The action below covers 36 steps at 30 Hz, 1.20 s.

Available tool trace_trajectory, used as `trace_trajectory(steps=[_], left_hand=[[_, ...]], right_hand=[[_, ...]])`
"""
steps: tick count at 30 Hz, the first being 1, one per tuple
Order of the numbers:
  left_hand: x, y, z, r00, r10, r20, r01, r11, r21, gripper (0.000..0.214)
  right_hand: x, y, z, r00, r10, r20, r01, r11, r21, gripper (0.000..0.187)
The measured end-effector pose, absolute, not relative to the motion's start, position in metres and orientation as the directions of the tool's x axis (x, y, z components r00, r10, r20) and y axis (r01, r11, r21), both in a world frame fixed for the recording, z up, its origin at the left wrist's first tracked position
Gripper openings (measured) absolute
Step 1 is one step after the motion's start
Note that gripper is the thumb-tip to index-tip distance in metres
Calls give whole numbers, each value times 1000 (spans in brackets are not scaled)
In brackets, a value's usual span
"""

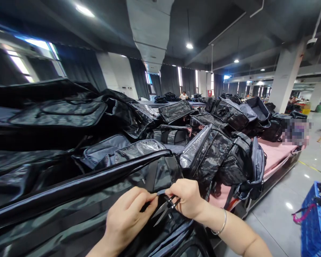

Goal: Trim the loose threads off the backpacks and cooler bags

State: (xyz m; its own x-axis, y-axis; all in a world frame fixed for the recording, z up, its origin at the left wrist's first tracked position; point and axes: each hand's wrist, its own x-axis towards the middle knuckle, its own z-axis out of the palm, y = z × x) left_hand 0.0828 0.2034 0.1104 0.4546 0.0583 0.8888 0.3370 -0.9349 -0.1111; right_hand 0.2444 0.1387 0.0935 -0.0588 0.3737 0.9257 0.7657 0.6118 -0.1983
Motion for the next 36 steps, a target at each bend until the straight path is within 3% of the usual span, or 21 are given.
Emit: trace_trajectory(steps=[3,6,9,11,16,24,36], left_hand=[[83,199,105,408,24,913,356,-924,-135,20],[81,196,106,421,10,907,343,-928,-149,17],[79,195,109,429,-4,903,332,-929,-162,15],[79,194,111,449,-9,893,330,-928,-175,14],[79,192,112,454,-17,891,343,-919,-192,14],[79,191,114,472,-14,882,361,-909,-207,15],[80,191,116,478,-21,878,363,-905,-220,17]], right_hand=[[240,136,90,2,414,910,736,616,-281,22],[243,128,94,85,581,809,623,603,-498,8],[251,116,105,161,732,662,561,484,-672,30],[259,108,113,165,774,611,587,420,-692,33],[273,97,126,52,777,627,774,365,-517,8],[267,96,140,-108,793,600,944,270,-187,6],[266,101,158,-202,831,519,948,299,-109,10]])
